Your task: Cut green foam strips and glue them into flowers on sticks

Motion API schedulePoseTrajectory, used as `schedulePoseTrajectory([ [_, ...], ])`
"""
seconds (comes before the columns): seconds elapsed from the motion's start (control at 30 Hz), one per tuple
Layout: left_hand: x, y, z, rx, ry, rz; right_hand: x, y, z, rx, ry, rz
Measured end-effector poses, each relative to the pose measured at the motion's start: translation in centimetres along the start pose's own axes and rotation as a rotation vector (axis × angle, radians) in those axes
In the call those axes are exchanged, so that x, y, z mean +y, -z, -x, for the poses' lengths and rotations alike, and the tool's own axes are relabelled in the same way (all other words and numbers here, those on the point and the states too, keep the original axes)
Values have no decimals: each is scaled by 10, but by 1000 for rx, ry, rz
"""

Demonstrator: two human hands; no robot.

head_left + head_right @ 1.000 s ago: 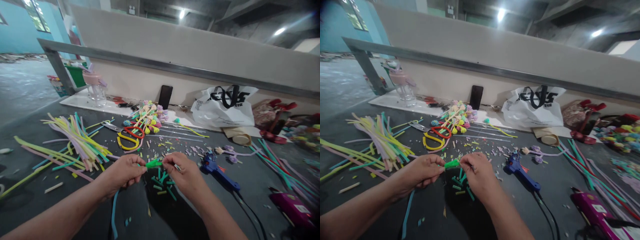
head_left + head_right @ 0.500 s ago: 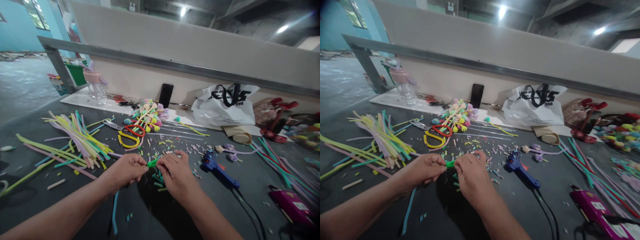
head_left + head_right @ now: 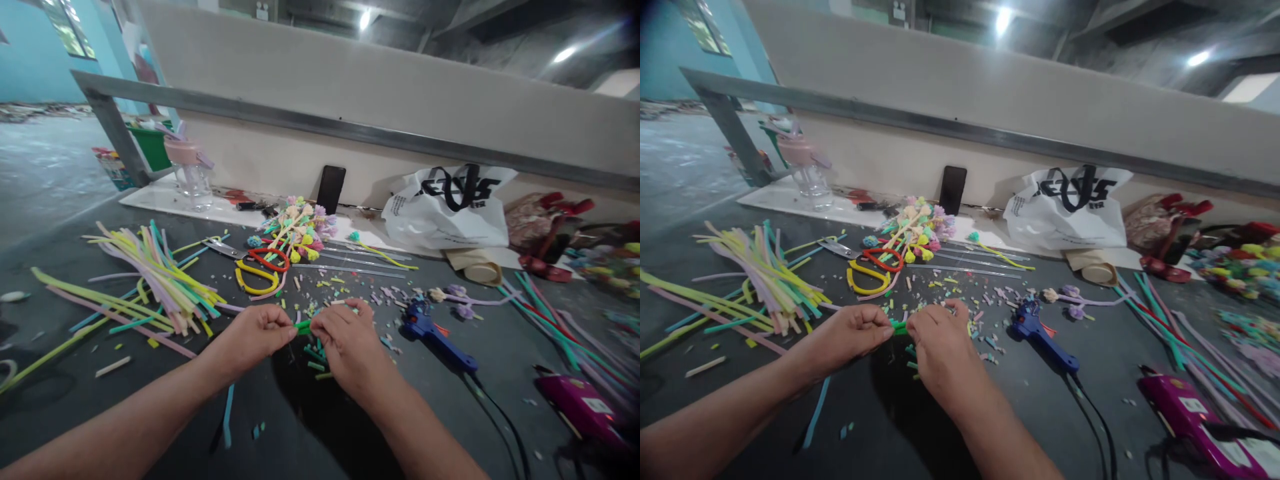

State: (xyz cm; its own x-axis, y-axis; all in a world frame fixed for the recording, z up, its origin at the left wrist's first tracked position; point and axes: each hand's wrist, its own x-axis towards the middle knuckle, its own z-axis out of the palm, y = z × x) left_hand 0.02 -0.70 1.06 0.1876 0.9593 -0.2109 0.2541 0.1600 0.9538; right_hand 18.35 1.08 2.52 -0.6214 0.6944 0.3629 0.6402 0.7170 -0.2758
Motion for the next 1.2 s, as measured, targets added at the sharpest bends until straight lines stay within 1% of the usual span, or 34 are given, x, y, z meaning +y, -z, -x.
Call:
schedulePoseTrajectory([
  [0.17, -2, 0, 0, -9, -26, -15, -1, -1, -1, 18, -19, -29],
  [0.33, 0, -1, 1, -9, -19, -8, -2, -1, -2, 12, -51, -51],
  [0.4, 0, -1, 0, -6, -18, -8, -2, -1, -4, 5, -88, -86],
  [0.47, 0, -1, 0, 4, -21, -13, -2, 0, -5, -8, -156, -139],
  [0.63, -1, -1, 0, 20, -13, -15, 3, 0, -8, -34, -353, -376],
  [0.8, -2, -2, 0, 15, -23, 3, 8, -5, -9, -147, -545, -775],
  [0.87, -1, -2, 0, 22, -35, -3, 7, -6, -10, -168, -610, -889],
  [0.93, 0, -3, 0, 35, -53, -12, 6, -8, -11, -176, -644, -930],
  [1.2, 5, -4, 2, 104, -110, -29, 7, -10, -9, -132, -678, -1060],
])
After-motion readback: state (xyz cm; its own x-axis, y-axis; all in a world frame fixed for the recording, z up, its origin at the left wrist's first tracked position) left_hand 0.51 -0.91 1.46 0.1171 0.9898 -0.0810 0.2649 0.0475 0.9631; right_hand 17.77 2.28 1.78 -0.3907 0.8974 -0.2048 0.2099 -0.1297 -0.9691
